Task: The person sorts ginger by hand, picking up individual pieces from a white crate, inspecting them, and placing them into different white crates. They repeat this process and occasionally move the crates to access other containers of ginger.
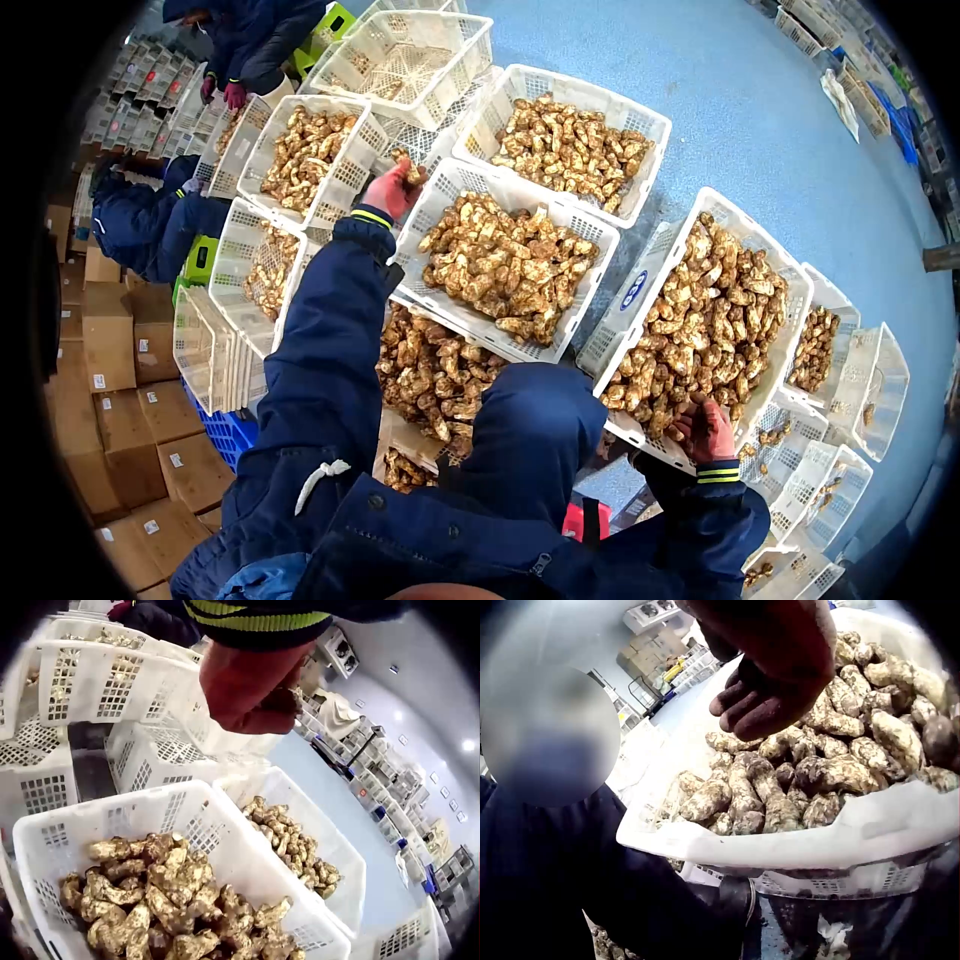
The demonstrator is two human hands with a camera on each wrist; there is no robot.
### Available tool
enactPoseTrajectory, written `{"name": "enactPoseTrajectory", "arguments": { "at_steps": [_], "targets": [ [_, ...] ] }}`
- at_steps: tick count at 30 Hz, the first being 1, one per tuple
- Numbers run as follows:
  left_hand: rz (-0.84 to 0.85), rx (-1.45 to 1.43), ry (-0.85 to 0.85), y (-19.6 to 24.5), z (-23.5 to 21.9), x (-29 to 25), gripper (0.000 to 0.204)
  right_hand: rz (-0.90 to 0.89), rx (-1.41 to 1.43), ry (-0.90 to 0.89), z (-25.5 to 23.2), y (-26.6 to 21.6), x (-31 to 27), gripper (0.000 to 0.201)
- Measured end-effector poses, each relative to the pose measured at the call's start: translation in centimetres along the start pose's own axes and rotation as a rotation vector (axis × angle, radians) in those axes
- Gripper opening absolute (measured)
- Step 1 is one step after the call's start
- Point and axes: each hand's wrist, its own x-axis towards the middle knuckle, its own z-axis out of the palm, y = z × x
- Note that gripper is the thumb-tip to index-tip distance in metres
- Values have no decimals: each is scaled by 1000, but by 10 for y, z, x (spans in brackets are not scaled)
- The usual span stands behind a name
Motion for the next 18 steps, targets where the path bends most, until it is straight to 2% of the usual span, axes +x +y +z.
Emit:
{"name": "enactPoseTrajectory", "arguments": {
  "at_steps": [1,4,5,6,8,10,11,12,14,15,18],
  "targets": [
    [41,41,-16,7,3,5,12,-3,-40,89,-16,4,8,43],
    [28,56,131,30,21,35,14,-13,-63,87,-20,0,13,44],
    [72,58,6,36,9,55,15,2,-52,125,-13,-4,10,46],
    [41,64,-213,50,10,55,17,3,-32,36,-20,-4,14,47],
    [246,180,-62,57,32,56,23,-7,-35,62,-25,-5,16,47],
    [347,90,24,66,26,90,39,-4,-27,122,-21,-10,18,45],
    [339,-100,-131,74,25,90,50,10,-23,112,-25,-11,22,44],
    [479,84,-24,65,27,92,50,30,-17,103,-28,-11,25,43],
    [416,-4,30,56,33,94,53,26,-43,179,-23,-10,27,41],
    [397,57,2,43,32,89,52,8,-2,90,-21,-12,28,41],
    [159,-17,18,10,52,69,41,-21,-35,90,-11,-21,37,38]
  ]
}}
